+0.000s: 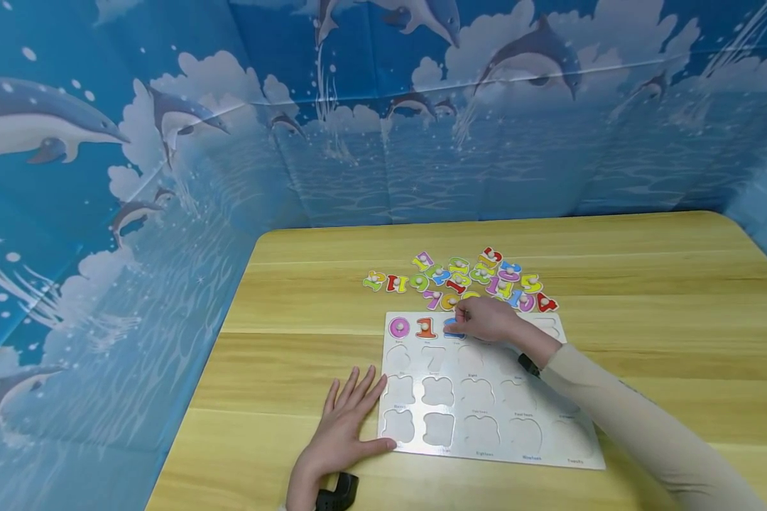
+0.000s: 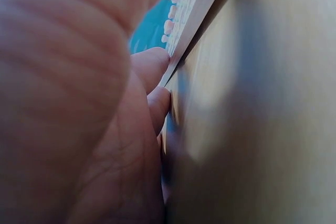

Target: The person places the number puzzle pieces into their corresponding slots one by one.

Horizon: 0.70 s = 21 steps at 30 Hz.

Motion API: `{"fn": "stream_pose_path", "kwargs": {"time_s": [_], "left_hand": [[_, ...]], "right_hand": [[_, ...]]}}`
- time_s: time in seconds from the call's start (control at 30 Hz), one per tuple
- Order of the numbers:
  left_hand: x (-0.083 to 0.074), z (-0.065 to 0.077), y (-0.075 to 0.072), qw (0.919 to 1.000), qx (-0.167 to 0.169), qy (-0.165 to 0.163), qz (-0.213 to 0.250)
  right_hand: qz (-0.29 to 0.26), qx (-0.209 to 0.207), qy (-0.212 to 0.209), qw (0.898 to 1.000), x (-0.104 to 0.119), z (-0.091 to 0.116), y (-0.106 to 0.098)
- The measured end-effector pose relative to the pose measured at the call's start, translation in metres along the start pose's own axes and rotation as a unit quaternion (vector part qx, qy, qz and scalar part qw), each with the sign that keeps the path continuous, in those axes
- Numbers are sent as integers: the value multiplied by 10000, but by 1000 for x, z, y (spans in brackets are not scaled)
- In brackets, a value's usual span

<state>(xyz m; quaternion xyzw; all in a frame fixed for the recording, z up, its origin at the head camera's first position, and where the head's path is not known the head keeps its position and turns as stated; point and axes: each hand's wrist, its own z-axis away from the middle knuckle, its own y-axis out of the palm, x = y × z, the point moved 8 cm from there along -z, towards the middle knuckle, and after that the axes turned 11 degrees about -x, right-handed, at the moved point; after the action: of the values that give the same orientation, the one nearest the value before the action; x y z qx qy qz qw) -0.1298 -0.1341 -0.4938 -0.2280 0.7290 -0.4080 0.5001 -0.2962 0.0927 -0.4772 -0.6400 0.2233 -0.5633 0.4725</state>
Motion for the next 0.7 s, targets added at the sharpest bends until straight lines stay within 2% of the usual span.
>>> {"fn": "stream_pose_path", "kwargs": {"time_s": [0.23,0.53,0.7], "left_hand": [[0,0,0,10000,-17,12,10],[0,0,0,10000,-19,0,12],[1,0,1,10000,-6,-10,3]], "right_hand": [[-198,25,32,9998,-4,0,-9],[-423,-759,91,9962,-14,-5,-59],[-354,-892,139,9953,-22,-9,-69]]}}
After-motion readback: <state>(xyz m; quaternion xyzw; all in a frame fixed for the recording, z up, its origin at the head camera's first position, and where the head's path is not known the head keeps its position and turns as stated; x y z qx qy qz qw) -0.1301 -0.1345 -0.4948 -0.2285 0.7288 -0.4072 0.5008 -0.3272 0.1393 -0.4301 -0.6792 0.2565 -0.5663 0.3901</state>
